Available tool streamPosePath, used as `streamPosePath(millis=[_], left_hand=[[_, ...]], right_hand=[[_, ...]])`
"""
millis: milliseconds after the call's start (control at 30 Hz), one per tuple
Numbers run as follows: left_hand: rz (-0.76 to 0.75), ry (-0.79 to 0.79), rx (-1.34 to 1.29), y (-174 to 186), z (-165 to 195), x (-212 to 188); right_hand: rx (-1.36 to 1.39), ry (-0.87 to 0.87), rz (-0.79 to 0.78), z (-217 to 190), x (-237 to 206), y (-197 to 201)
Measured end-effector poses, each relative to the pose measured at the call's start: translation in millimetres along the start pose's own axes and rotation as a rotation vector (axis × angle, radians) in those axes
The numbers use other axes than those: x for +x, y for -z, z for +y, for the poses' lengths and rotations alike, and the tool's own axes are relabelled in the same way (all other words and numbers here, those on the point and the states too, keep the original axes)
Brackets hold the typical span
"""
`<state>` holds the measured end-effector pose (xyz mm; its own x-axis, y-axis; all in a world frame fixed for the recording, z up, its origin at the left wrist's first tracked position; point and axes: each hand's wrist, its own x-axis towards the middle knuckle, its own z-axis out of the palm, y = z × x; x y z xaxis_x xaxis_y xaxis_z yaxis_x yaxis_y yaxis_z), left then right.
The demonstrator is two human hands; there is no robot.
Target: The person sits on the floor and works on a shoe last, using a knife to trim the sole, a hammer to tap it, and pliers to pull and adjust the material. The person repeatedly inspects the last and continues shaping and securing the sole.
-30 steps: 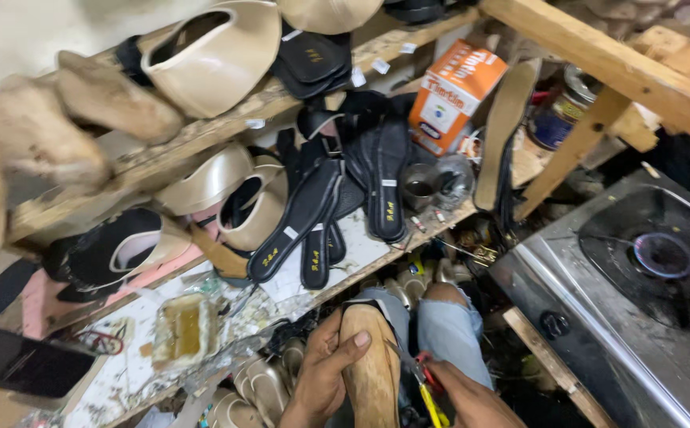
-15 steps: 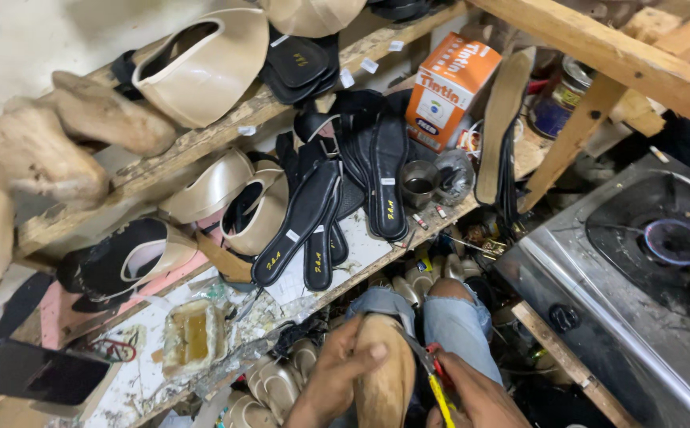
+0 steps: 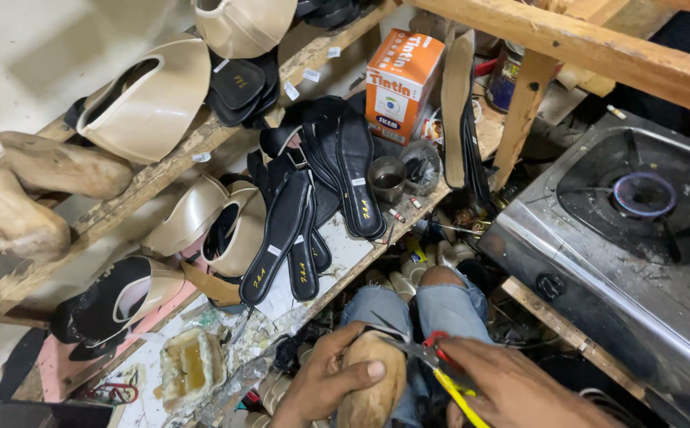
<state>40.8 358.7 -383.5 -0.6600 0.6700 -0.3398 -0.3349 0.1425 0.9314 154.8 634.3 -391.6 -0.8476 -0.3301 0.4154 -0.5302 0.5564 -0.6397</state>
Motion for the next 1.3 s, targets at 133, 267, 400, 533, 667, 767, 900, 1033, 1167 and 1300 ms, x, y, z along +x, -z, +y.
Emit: streamPosePath(millis=[133, 267, 400, 533, 667, 767, 900, 1033, 1167, 1300], left_hand=[[-0.037, 0.012, 0.304, 2.8, 17.8, -0.6], [0.046, 0.082, 0.605, 1.9, 28.5, -0.6], [0.010, 0.106, 0.602, -9.1, 29.5, 6.6], [-0.303, -0.014, 0.454, -19.8, 30.6, 15.7], [-0.290, -0.050, 0.386, -26.5, 30.6, 18.1], [-0.232, 0.015, 0.278, -32.8, 25.9, 19.4], [-0.320, 0.077, 0.013, -41.7, 13.7, 24.3], [-0.458, 0.024, 0.015, -52.3, -4.8, 26.4], [-0.384, 0.236, -0.018, -49.7, -18.9, 31.9], [-0.215, 0.423, -0.561, -37.2, -31.5, 30.8]], right_hand=[[0.218, -0.478, -0.379, -10.4, -0.6, 23.4], [0.154, -0.597, -0.550, -9.4, -5.9, 45.1], [0.042, -0.206, -0.304, -6.7, -6.6, 52.6], [0.051, -0.357, -0.399, -6.8, -12.9, 55.7], [0.185, -0.450, -0.363, 4.5, -29.2, 44.5], [0.272, -0.657, -0.240, 18.6, -42.3, 8.1], [0.877, -0.636, 0.041, 36.3, -54.1, -39.6], [0.644, -0.636, 0.001, 35.4, -64.4, -54.6], [0.992, -0.863, 0.047, 44.5, -68.7, -72.3], [1.065, -1.002, 0.571, 69.6, -72.0, -102.1]])
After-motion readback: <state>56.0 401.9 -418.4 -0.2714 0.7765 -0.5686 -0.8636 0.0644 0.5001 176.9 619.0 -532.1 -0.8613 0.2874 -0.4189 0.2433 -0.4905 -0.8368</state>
